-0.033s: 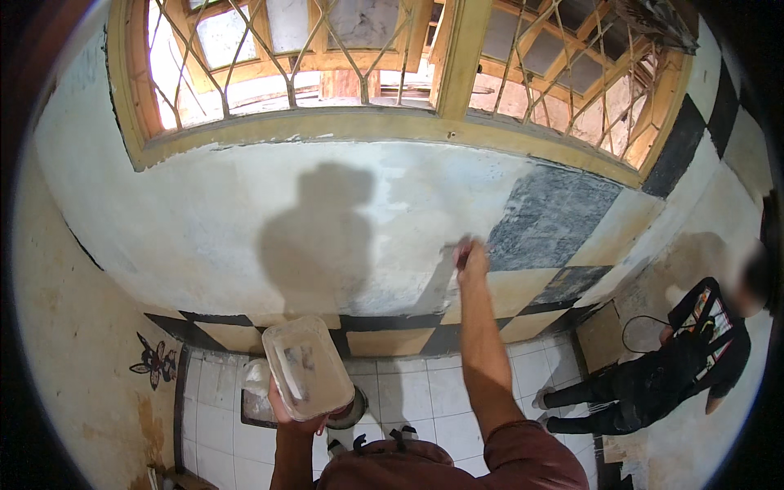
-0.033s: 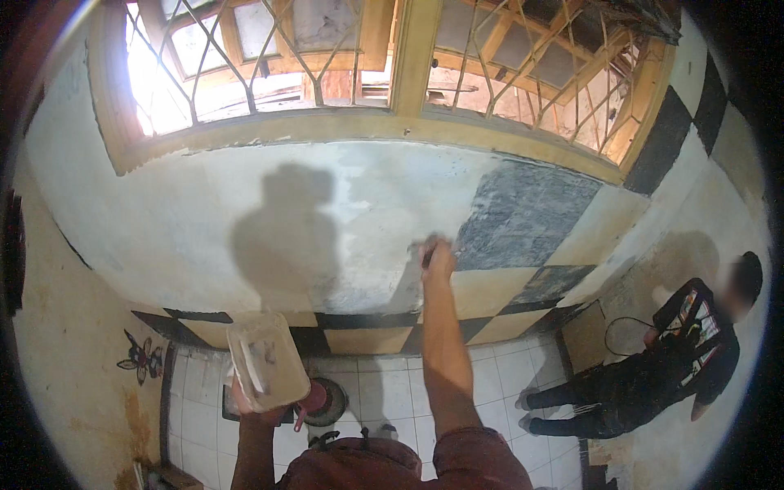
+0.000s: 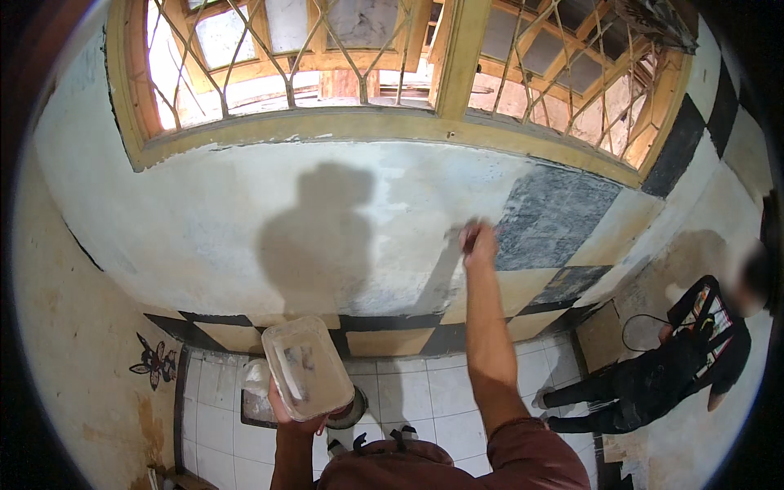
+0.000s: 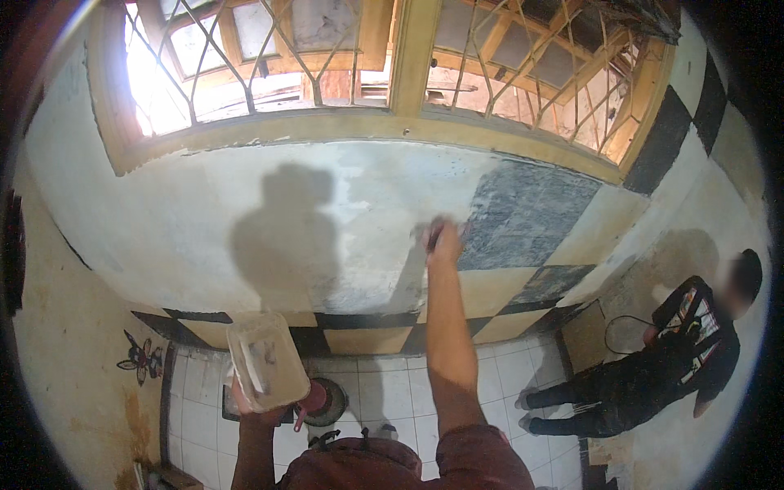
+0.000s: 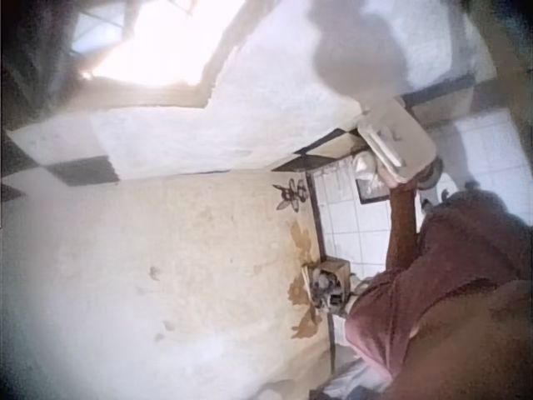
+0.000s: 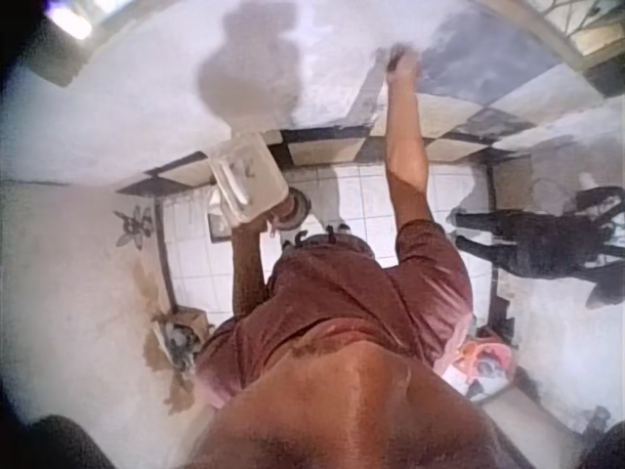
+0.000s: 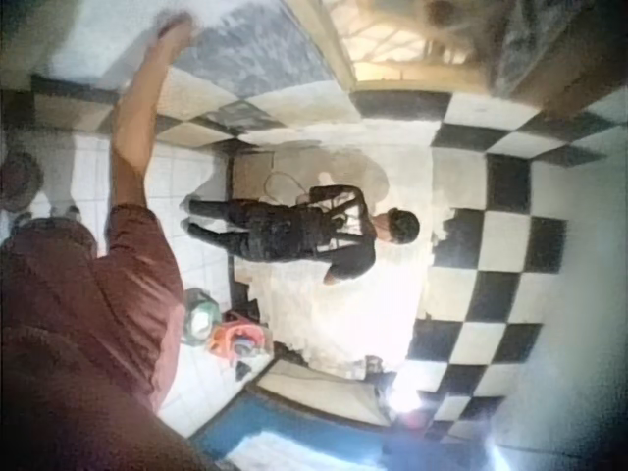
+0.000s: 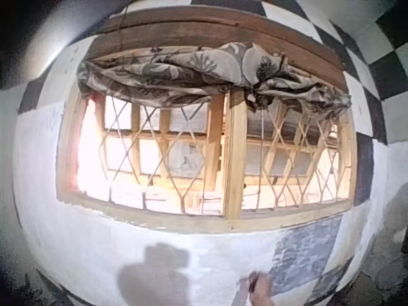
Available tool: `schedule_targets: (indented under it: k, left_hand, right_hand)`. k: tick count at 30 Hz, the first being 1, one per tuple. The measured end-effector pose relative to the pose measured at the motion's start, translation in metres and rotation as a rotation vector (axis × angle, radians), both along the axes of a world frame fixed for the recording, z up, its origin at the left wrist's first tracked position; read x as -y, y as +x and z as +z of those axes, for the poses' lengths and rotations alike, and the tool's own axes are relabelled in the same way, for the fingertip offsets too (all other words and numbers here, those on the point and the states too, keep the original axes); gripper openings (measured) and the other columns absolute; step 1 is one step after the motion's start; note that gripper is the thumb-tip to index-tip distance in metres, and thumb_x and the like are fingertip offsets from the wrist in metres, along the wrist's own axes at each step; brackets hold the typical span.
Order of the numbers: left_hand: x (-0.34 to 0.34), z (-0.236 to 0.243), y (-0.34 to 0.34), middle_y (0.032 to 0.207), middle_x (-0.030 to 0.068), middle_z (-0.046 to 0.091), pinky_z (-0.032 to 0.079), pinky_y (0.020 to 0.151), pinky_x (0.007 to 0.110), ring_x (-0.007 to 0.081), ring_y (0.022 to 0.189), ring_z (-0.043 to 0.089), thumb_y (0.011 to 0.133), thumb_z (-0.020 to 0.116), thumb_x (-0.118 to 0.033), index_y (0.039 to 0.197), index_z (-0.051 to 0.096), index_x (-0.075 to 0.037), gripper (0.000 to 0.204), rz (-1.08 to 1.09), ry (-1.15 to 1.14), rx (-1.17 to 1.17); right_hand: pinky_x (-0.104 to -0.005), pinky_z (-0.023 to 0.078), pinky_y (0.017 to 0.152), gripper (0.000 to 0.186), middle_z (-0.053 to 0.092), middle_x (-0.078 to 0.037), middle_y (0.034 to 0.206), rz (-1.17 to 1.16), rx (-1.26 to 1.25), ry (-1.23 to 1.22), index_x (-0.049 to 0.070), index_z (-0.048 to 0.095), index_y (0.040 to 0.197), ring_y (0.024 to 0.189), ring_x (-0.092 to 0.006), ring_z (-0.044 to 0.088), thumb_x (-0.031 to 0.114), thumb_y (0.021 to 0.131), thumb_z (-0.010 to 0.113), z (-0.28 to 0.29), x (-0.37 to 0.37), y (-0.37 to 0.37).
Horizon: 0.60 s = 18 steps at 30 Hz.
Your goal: The person applies white plaster to a wall using a red trowel, taking the plaster from a plastic container held in their other hand.
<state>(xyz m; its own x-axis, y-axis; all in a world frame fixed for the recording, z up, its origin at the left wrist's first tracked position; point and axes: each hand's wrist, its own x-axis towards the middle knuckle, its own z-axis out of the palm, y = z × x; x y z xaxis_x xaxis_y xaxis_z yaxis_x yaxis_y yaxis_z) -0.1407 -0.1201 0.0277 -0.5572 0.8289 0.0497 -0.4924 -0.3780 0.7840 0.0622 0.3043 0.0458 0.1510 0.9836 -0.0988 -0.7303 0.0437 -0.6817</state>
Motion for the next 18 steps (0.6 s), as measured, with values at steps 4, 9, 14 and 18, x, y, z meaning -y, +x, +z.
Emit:
schedule_targets:
  k: [4,9,14,18]
  left_hand:
    - [0.000,-0.009,0.000,0.124,0.0121,0.059,0.049,0.095,0.046,0.0303,0.112,0.060,0.078,0.078,-0.033,0.134,0.044,-0.003,0.072,0.074,-0.168,-0.464]
    - [-0.004,0.004,-0.003,0.129,0.0101,0.057,0.047,0.099,0.046,0.0308,0.116,0.057,0.089,0.065,-0.030,0.134,0.045,-0.005,0.056,-0.220,0.167,0.561]
    - [-0.006,0.011,-0.005,0.129,0.0118,0.056,0.048,0.098,0.048,0.0310,0.115,0.057,0.096,0.047,-0.033,0.135,0.043,-0.006,0.048,-0.286,0.200,0.403]
    - [-0.002,0.000,-0.013,0.127,0.0115,0.057,0.049,0.095,0.050,0.0307,0.115,0.057,0.095,0.050,-0.033,0.136,0.042,-0.006,0.050,-0.271,0.149,0.323]
  right_hand:
    - [-0.0287,0.043,0.043,0.013,0.052,-0.003,0.062,0.047,0.088,0.254,0.011,0.051,0.073,0.050,-0.0153,0.050,0.015,0.083,0.058,0.166,0.036,0.012]
    - [-0.0297,0.046,0.047,0.006,0.059,-0.009,0.074,-0.318,0.240,0.405,0.005,0.053,0.079,0.055,-0.0150,0.055,0.005,0.076,0.058,0.154,0.076,0.023]
    - [-0.0440,0.051,0.064,0.029,0.064,-0.016,0.077,-0.789,1.220,0.115,-0.001,0.061,0.090,0.066,-0.0309,0.063,0.027,0.086,0.060,0.041,0.036,0.049]
    - [-0.0496,0.051,0.070,0.027,0.067,-0.020,0.091,-0.472,1.524,0.435,0.004,0.066,0.093,0.078,-0.0395,0.066,0.029,0.088,0.056,0.011,0.067,-0.101]
